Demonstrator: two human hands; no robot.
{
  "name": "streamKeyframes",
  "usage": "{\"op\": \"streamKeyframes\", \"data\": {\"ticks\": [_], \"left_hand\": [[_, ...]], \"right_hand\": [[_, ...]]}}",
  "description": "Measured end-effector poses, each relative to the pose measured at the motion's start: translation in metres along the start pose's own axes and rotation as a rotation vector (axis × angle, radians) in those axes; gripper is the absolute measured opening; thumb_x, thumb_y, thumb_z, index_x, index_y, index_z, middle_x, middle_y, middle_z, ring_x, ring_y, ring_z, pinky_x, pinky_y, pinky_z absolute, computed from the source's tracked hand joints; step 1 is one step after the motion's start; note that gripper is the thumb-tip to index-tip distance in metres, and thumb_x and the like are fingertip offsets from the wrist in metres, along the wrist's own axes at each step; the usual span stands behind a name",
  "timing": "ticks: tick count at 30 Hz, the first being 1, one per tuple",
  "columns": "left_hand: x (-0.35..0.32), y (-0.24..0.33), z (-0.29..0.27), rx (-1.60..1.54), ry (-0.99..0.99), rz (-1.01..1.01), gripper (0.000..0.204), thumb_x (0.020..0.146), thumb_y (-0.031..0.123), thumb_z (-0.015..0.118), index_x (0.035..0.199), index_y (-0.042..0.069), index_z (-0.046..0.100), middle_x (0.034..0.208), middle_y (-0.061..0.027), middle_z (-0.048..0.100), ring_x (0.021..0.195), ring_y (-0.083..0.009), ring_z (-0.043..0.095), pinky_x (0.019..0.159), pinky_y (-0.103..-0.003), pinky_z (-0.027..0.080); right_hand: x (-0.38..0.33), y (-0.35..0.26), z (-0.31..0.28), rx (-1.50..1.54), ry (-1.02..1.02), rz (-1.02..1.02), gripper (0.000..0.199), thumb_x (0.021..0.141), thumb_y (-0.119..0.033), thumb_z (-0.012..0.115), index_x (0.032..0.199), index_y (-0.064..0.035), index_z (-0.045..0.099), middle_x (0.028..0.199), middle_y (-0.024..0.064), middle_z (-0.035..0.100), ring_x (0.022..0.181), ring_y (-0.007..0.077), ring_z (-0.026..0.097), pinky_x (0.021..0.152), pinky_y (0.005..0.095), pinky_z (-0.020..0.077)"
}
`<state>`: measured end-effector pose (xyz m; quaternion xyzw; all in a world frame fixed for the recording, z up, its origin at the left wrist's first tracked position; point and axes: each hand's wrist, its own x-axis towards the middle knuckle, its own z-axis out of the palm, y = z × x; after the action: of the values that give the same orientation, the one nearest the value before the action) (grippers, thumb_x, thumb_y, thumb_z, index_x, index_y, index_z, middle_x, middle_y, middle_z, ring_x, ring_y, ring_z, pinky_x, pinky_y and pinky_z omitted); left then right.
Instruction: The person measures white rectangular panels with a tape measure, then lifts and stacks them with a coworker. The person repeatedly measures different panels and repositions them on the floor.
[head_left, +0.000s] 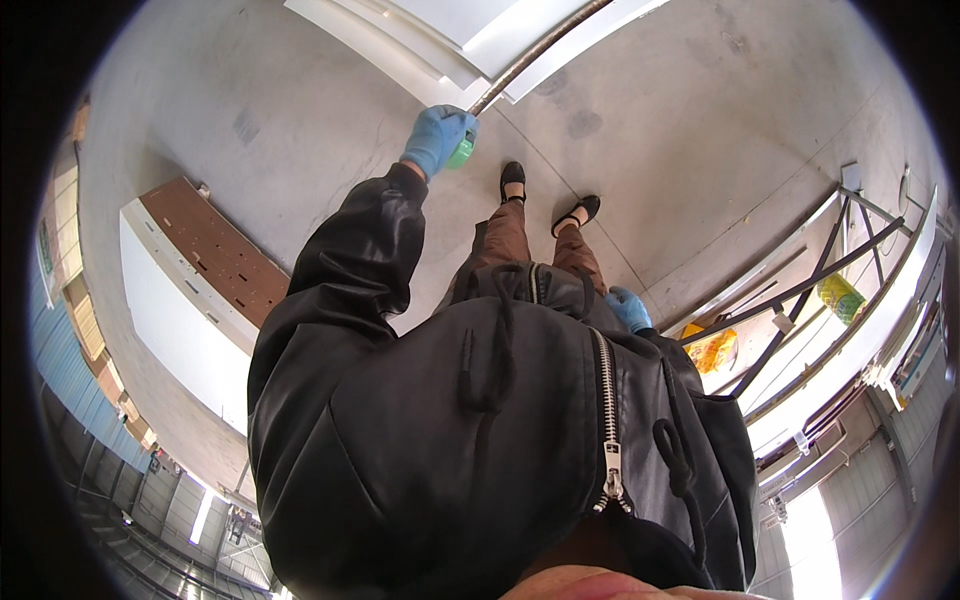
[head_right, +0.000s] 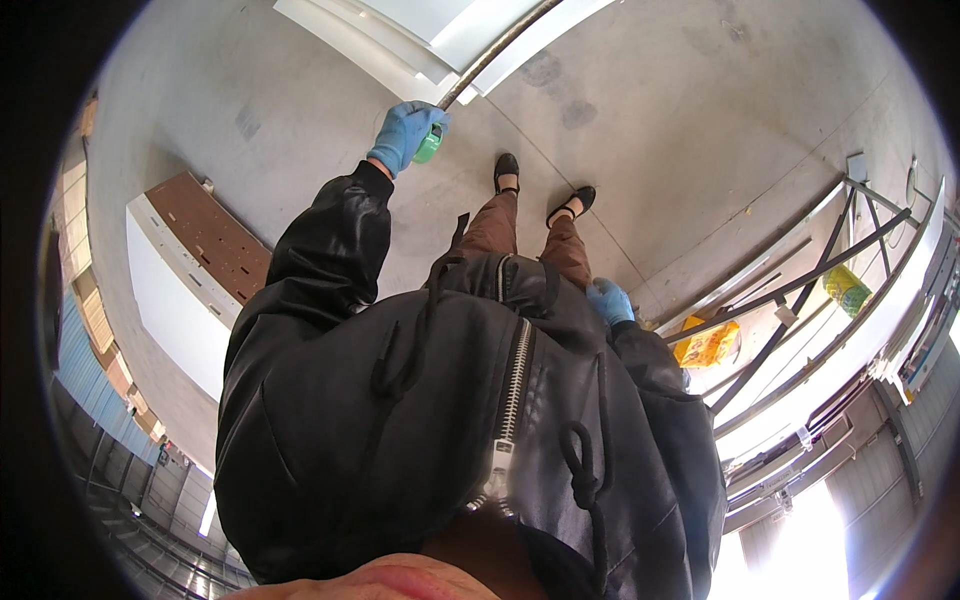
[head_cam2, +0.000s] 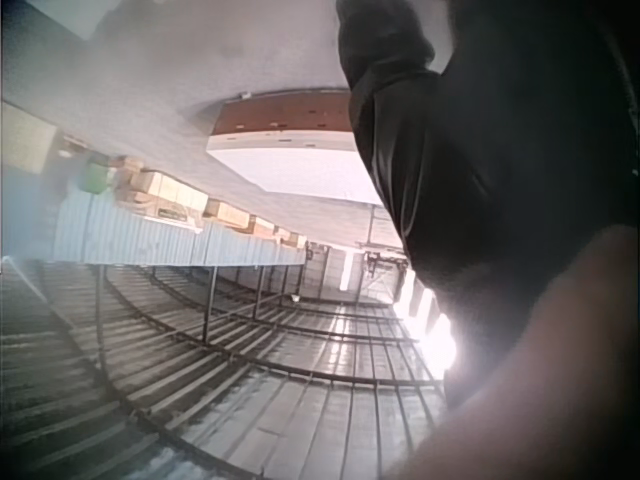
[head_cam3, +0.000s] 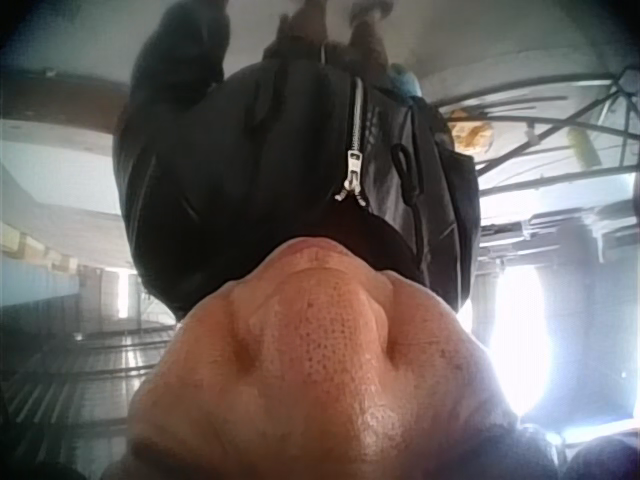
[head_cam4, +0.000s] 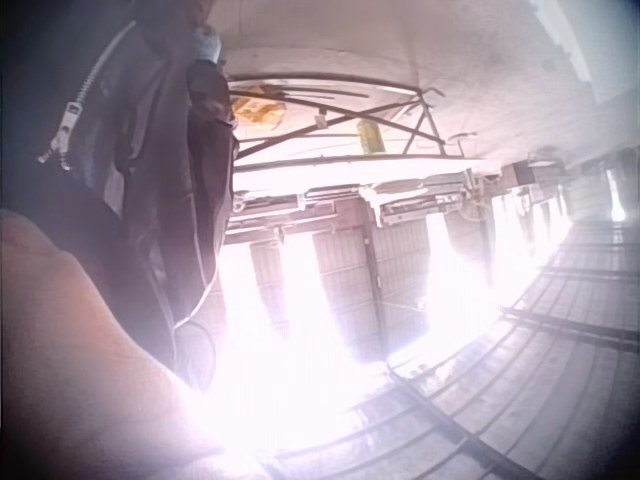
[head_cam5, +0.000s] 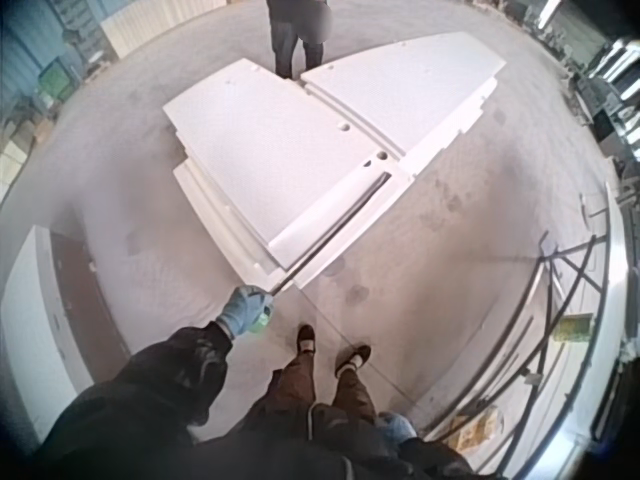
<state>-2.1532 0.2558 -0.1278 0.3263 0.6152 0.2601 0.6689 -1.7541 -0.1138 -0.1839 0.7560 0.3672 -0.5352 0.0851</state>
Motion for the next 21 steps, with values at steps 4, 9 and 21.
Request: {"op": "streamKeyframes", "data": {"ticks": [4,9,21], "left_hand": [[0.005,-0.005,-0.003,0.038,-0.013,0.053,0.016,0.083,0.017,0.069,0.075,0.002,0.068,0.066,-0.0056,0.065,0.052,-0.0131,0.058,0.051,-0.028,0.049],[0.011,-0.012,-0.004,0.039,0.014,0.037,0.018,0.084,0.017,0.069,0.076,0.001,0.069,0.066,-0.0051,0.066,0.052,-0.0130,0.058,0.052,-0.028,0.049],[0.012,-0.012,-0.009,0.120,-0.022,0.069,0.024,0.083,0.022,0.067,0.070,0.003,0.070,0.063,-0.0056,0.067,0.055,-0.0147,0.060,0.055,-0.030,0.050]], "right_hand": [[0.002,0.001,0.002,0.007,0.004,-0.002,0.052,0.086,-0.044,0.064,0.122,-0.0061,0.068,0.113,0.0224,0.070,0.108,0.0346,0.068,0.094,0.0411,0.0527],[0.000,0.000,0.003,0.020,0.017,-0.008,0.053,0.086,-0.044,0.064,0.121,-0.0049,0.068,0.112,0.0221,0.070,0.108,0.0337,0.068,0.094,0.0409,0.0528],[-0.004,-0.052,-0.018,-0.081,0.080,-0.083,0.043,0.088,-0.041,0.056,0.115,-0.0104,0.069,0.108,0.0218,0.069,0.107,0.0399,0.065,0.092,0.0458,0.0512]]}}
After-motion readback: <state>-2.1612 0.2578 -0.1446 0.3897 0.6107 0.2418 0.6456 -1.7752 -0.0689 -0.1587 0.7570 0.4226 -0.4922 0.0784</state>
